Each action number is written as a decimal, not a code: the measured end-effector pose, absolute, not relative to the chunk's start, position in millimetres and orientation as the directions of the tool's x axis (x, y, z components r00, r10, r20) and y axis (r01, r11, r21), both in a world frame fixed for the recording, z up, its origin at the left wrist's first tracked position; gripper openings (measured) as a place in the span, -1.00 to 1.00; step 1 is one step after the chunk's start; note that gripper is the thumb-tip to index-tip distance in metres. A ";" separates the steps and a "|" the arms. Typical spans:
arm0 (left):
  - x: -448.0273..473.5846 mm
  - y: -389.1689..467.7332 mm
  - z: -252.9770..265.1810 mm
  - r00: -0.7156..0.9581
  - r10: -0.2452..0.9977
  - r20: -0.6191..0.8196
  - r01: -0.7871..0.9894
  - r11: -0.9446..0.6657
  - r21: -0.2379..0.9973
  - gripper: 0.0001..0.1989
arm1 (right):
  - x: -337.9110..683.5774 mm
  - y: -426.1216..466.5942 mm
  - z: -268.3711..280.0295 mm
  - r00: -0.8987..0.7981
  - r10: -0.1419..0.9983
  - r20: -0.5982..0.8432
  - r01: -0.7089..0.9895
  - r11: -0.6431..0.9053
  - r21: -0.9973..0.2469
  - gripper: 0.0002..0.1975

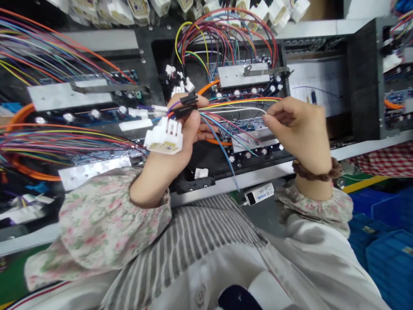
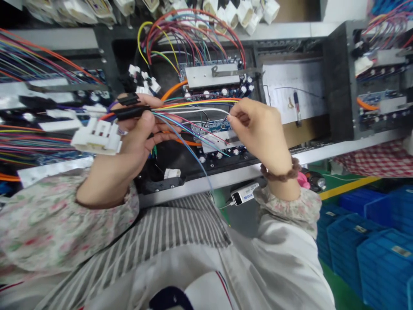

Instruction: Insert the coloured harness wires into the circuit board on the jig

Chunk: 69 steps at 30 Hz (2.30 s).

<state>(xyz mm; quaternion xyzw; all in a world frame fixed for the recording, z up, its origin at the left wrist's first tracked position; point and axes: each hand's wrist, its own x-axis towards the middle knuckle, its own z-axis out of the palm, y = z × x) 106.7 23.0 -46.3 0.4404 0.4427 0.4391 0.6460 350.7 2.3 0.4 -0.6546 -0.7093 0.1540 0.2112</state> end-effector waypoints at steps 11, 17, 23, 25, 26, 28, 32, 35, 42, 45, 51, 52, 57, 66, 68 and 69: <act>110.0 26.8 -43.7 0.217 0.937 -0.274 -0.142 0.308 0.941 -0.70 | 353.4 15.6 -30.6 -0.070 0.994 0.080 0.840 0.101 -0.532 -0.88; 110.0 26.3 -43.5 0.270 0.941 -0.206 -0.153 0.253 0.955 -0.72 | 353.4 14.7 -34.1 -0.045 0.996 0.079 0.833 0.082 -0.548 -0.89; 109.4 26.7 -47.2 0.257 0.934 -0.248 -0.125 0.287 0.950 -0.66 | 347.0 13.3 -31.1 0.018 0.998 0.055 0.883 0.010 -0.470 -0.87; 109.1 26.9 -49.9 0.254 0.932 -0.257 -0.110 0.292 0.950 -0.66 | 344.2 12.7 -30.0 0.038 0.999 0.037 0.908 -0.019 -0.419 -0.85; 109.1 26.8 -51.4 0.258 0.932 -0.252 -0.105 0.287 0.952 -0.68 | 343.1 12.4 -29.8 0.045 0.998 0.033 0.916 -0.028 -0.401 -0.85; 109.5 26.5 -54.5 0.261 0.939 -0.226 -0.108 0.261 0.959 -0.70 | 341.3 11.6 -30.4 0.057 0.998 0.034 0.919 -0.039 -0.392 -0.84; 110.9 25.5 -58.6 0.268 0.945 -0.187 -0.124 0.226 0.966 -0.70 | 338.3 7.6 -29.1 0.081 0.995 0.052 0.939 -0.058 -0.340 -0.83; 111.3 24.9 -58.8 0.284 0.943 -0.172 -0.119 0.213 0.970 -0.67 | 335.0 4.1 -22.6 0.070 0.995 0.071 0.959 -0.048 -0.280 -0.86; 113.9 23.0 -54.3 0.270 0.946 -0.181 -0.160 0.230 0.960 -0.66 | 336.2 14.1 -26.6 0.078 0.994 0.073 0.958 -0.055 -0.282 -0.84; 115.6 23.1 -52.1 0.255 0.943 -0.215 -0.167 0.261 0.951 -0.70 | 340.7 15.5 -32.2 0.065 0.994 0.085 0.922 -0.027 -0.386 -0.86; 117.1 22.8 -49.0 0.263 0.940 -0.217 -0.157 0.263 0.952 -0.72 | 342.9 9.1 -23.9 0.060 0.991 0.122 0.938 -0.014 -0.347 -0.82; 117.3 22.3 -49.2 0.260 0.942 -0.212 -0.143 0.255 0.956 -0.72 | 342.9 8.7 -22.2 0.061 0.992 0.112 0.948 -0.022 -0.317 -0.82; 118.7 20.7 -57.9 0.233 0.960 -0.155 -0.147 0.192 0.970 -0.74 | 343.1 10.3 -20.7 0.061 0.997 0.036 0.956 -0.048 -0.289 -0.79; 119.4 23.4 -67.0 0.243 0.961 -0.130 -0.177 0.176 0.968 -0.64 | 342.6 8.2 -17.2 0.064 0.997 0.041 0.961 -0.051 -0.272 -0.79; 117.6 22.2 -59.6 0.238 0.959 -0.152 -0.149 0.191 0.970 -0.65 | 342.5 5.2 -13.8 0.080 0.995 0.051 0.955 -0.062 -0.292 -0.78; 116.2 21.5 -55.9 0.233 0.958 -0.168 -0.125 0.201 0.972 -0.65 | 342.0 3.6 -12.7 0.083 0.995 0.057 0.941 -0.060 -0.333 -0.79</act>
